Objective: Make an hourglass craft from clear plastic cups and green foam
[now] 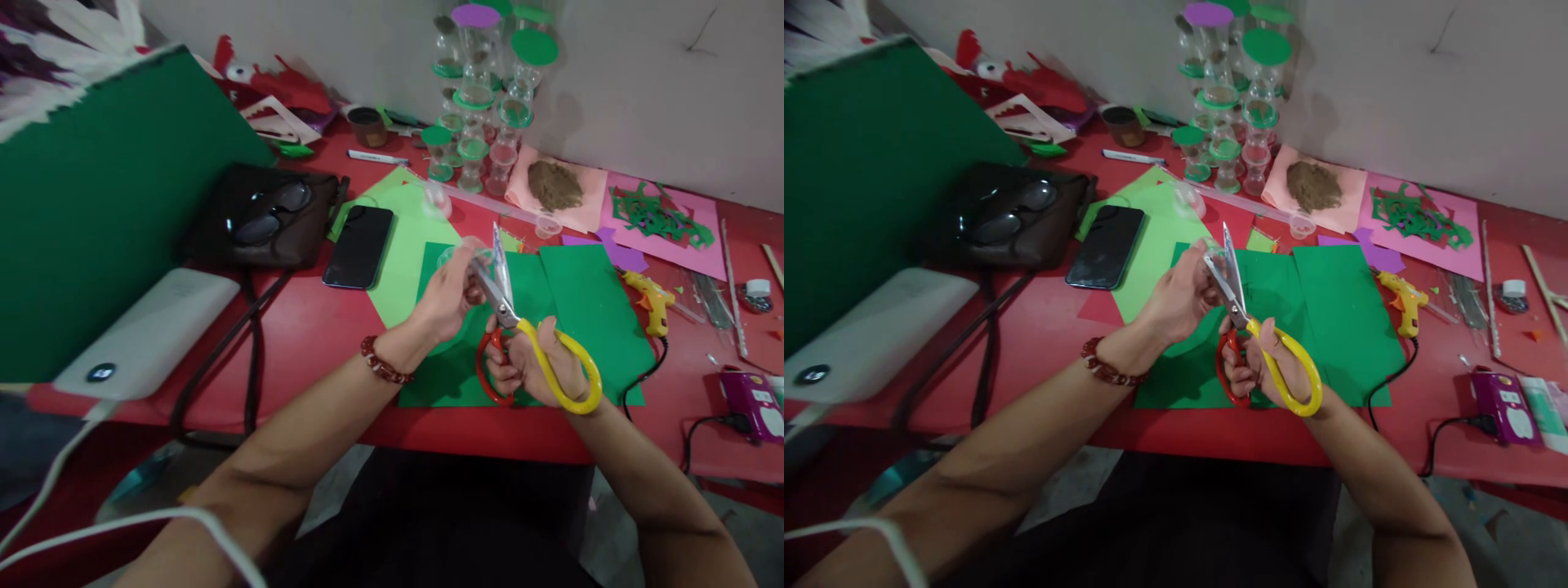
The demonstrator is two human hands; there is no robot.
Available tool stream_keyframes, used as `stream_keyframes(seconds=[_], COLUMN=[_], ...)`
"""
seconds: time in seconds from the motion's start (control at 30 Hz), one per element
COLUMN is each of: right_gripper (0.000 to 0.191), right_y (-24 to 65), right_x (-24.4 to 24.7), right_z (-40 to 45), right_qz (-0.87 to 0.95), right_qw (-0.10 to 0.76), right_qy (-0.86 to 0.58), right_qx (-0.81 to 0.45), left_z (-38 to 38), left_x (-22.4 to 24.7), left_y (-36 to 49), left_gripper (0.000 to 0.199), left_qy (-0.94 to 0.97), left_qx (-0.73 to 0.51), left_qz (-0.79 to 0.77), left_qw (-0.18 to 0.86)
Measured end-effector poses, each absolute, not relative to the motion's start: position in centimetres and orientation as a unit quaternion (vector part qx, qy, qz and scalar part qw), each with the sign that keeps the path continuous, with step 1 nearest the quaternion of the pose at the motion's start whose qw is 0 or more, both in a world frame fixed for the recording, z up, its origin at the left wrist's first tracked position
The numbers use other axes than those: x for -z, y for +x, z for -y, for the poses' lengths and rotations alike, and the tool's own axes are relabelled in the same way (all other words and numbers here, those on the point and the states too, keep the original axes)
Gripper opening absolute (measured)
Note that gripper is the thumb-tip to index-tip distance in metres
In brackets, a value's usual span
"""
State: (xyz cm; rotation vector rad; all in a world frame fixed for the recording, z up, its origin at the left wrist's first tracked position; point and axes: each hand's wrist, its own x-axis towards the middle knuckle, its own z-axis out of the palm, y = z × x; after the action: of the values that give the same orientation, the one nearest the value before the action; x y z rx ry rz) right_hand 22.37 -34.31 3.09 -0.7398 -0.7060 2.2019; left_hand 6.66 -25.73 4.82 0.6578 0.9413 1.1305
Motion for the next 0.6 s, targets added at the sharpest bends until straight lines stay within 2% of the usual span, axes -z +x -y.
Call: stream_keyframes(seconds=[0.07,0.23,0.37,0.5,0.6], right_gripper=[0.083,0.084,0.086,0.084,0.082], right_y=[22.4,22.22,22.02,21.87,21.81], right_x=[-2.84,-3.19,-3.7,-3.69,-3.61], right_z=[34.31,34.3,34.26,34.32,34.38], right_qz=[0.269,0.269,0.276,0.277,0.28], right_qw=[0.353,0.346,0.338,0.341,0.342], right_qy=[-0.283,-0.291,-0.295,-0.298,-0.309], right_qx=[-0.85,-0.85,-0.85,-0.847,-0.842], left_z=[25.71,25.89,25.96,25.81,25.85], left_x=[-4.95,-5.04,-5.1,-4.69,-4.55], left_y=[6.67,6.77,6.89,6.92,6.95], left_gripper=[0.046,0.042,0.042,0.038,0.041], left_qy=[0.274,0.301,0.257,0.294,0.28], left_qx=[-0.489,-0.534,-0.49,-0.533,-0.495], left_qz=[-0.411,-0.432,-0.434,-0.443,-0.445], left_qw=[0.719,0.661,0.711,0.658,0.691])
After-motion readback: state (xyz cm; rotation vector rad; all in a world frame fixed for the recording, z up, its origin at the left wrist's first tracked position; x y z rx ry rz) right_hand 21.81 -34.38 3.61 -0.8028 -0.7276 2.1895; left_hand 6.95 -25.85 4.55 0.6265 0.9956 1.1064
